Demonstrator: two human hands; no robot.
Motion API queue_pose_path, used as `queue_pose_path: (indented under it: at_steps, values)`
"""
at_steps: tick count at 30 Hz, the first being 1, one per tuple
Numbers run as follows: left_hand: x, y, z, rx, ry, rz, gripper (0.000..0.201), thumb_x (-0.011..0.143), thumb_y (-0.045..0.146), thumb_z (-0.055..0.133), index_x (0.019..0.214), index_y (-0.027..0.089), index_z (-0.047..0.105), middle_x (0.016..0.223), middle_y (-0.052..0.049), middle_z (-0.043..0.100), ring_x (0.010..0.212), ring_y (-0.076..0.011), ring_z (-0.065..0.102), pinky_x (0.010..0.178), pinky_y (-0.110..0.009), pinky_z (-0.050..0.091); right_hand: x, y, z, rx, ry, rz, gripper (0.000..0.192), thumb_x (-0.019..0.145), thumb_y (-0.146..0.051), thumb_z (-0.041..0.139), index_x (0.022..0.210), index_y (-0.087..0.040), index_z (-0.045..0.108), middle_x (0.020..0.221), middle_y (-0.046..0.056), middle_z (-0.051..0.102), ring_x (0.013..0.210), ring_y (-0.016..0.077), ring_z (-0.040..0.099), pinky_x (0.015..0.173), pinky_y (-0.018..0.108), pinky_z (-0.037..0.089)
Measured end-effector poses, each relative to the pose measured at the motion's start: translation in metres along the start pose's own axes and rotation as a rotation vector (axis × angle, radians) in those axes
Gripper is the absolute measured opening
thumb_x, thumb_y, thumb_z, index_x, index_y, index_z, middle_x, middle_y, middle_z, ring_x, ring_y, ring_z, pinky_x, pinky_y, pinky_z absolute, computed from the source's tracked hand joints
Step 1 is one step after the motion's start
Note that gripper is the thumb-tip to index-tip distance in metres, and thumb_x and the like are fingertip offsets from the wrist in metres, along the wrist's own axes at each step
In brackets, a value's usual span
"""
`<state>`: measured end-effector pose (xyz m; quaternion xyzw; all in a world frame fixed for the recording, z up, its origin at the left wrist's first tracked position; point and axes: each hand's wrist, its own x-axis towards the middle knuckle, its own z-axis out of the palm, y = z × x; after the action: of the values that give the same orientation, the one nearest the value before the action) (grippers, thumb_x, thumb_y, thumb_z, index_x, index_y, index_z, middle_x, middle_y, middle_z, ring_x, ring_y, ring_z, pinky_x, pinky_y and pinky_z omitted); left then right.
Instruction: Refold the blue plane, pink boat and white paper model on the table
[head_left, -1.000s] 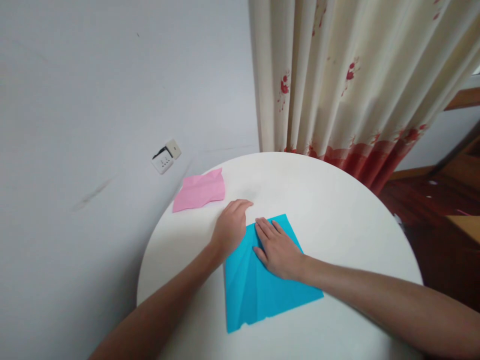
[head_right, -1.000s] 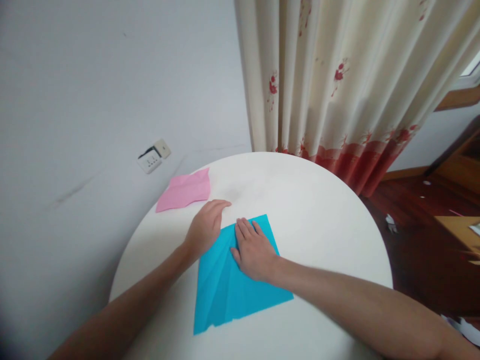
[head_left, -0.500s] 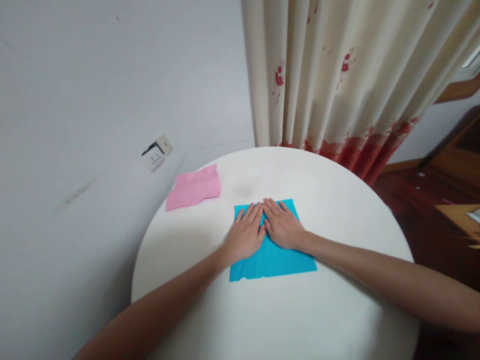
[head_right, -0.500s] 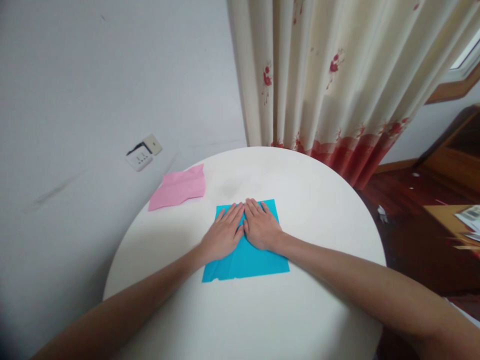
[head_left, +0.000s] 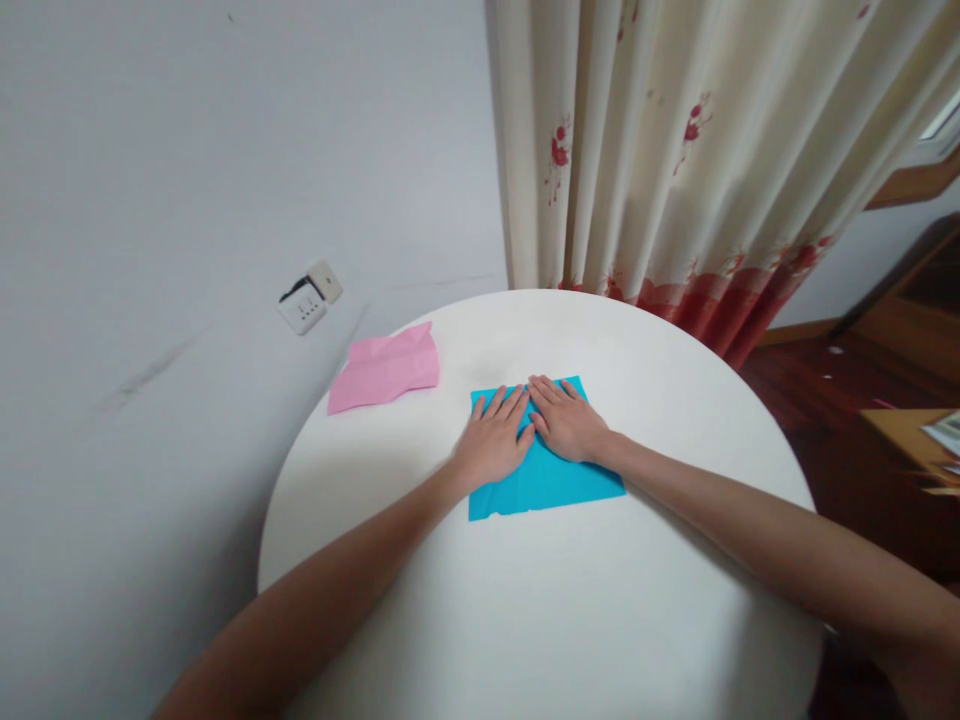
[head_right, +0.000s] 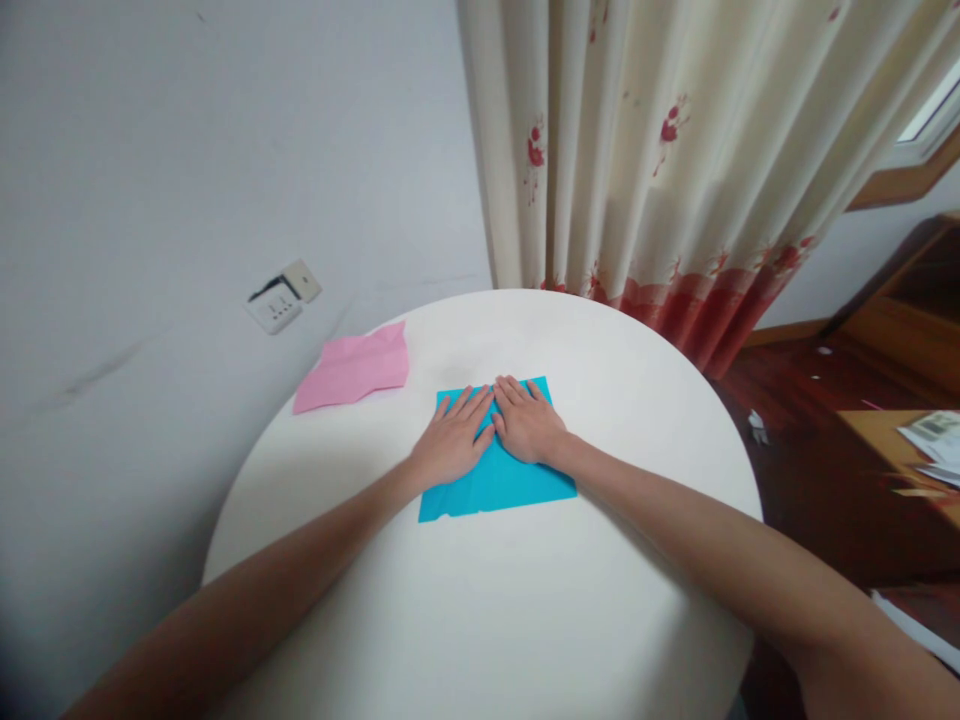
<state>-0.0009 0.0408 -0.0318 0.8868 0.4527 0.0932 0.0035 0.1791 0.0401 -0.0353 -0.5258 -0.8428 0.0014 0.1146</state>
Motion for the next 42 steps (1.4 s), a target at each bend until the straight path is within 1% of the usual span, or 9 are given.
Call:
queue_pose_path:
  at_steps: [5,12,16,19,21,25,29,35,42]
  values:
    - [-0.001,-0.004,-0.001,-0.017,-0.001,0.007,0.060,0.101,0.047,0.032,0.155,0.021,0.028,0.161,-0.006,0.030,0.150,-0.0296,0.020,0.120,-0.055,0.017,-0.001,0.000,0.000,0.009,-0.013,0.023,0.062,0.101,-0.038,0.027,0.154,-0.007,0.030,0.161,0.014,0.027,0.150,0.0270,0.021,0.121,0.049,0.017]
    - [0.001,-0.007,-0.004,-0.024,-0.012,-0.043,0.063,0.099,0.053,0.035,0.154,0.022,0.030,0.162,-0.007,0.027,0.150,-0.0313,0.022,0.120,-0.055,0.018,-0.001,0.021,-0.001,0.013,-0.042,0.157,0.063,0.102,-0.039,0.023,0.154,-0.005,0.028,0.161,0.015,0.025,0.150,0.0292,0.020,0.120,0.052,0.019]
    - [-0.001,-0.006,-0.005,-0.032,-0.012,-0.057,0.062,0.100,0.051,0.034,0.154,0.020,0.031,0.162,-0.007,0.027,0.150,-0.0316,0.021,0.120,-0.056,0.018,-0.002,0.025,-0.006,-0.036,0.050,0.252,0.060,0.101,-0.032,0.025,0.152,-0.001,0.030,0.161,0.020,0.024,0.150,0.0315,0.019,0.120,0.055,0.016]
    - [-0.001,-0.006,-0.005,-0.034,-0.010,-0.061,0.061,0.101,0.048,0.033,0.154,0.019,0.031,0.162,-0.007,0.027,0.150,-0.0313,0.021,0.121,-0.056,0.017,-0.005,0.014,-0.016,-0.103,0.184,0.185,0.057,0.099,-0.023,0.027,0.151,0.001,0.032,0.162,0.020,0.021,0.152,0.0294,0.010,0.122,0.054,0.005]
    - [-0.002,-0.006,-0.003,-0.033,-0.008,-0.059,0.060,0.101,0.047,0.033,0.154,0.019,0.032,0.162,-0.007,0.028,0.150,-0.0312,0.021,0.121,-0.056,0.017,-0.007,0.003,-0.020,-0.105,0.216,0.101,0.056,0.098,-0.019,0.028,0.150,-0.001,0.036,0.162,0.019,0.022,0.153,0.0281,0.007,0.122,0.054,0.003]
    - [-0.001,-0.007,-0.001,-0.028,0.003,-0.055,0.057,0.101,0.043,0.034,0.153,0.020,0.034,0.161,-0.007,0.029,0.150,-0.0312,0.022,0.120,-0.056,0.018,-0.010,-0.012,-0.016,-0.001,0.107,-0.029,0.055,0.098,-0.021,0.032,0.150,-0.003,0.038,0.159,0.018,0.029,0.151,0.0276,0.017,0.123,0.049,0.014]
    - [-0.001,-0.007,-0.001,-0.031,0.018,-0.049,0.055,0.101,0.040,0.033,0.152,0.019,0.035,0.160,-0.008,0.031,0.149,-0.0315,0.024,0.120,-0.057,0.019,-0.006,-0.009,-0.005,0.075,-0.027,-0.055,0.058,0.101,-0.031,0.030,0.152,-0.004,0.035,0.159,0.017,0.032,0.149,0.0265,0.026,0.121,0.046,0.023]
    - [0.001,-0.009,0.000,-0.070,-0.025,0.062,0.055,0.102,0.035,0.030,0.153,0.014,0.033,0.160,-0.010,0.031,0.150,-0.0258,0.023,0.121,-0.051,0.020,-0.004,-0.002,-0.002,0.084,-0.031,-0.031,0.058,0.101,-0.032,0.031,0.152,-0.006,0.035,0.160,0.015,0.029,0.149,0.0265,0.024,0.121,0.048,0.021]
    - [0.000,-0.009,-0.001,-0.084,-0.032,0.065,0.057,0.101,0.039,0.034,0.154,0.017,0.031,0.161,-0.010,0.030,0.150,-0.0254,0.022,0.122,-0.049,0.019,-0.005,-0.002,-0.001,0.081,-0.023,-0.024,0.059,0.100,-0.035,0.033,0.153,-0.008,0.034,0.160,0.014,0.030,0.149,0.0260,0.024,0.121,0.048,0.022]
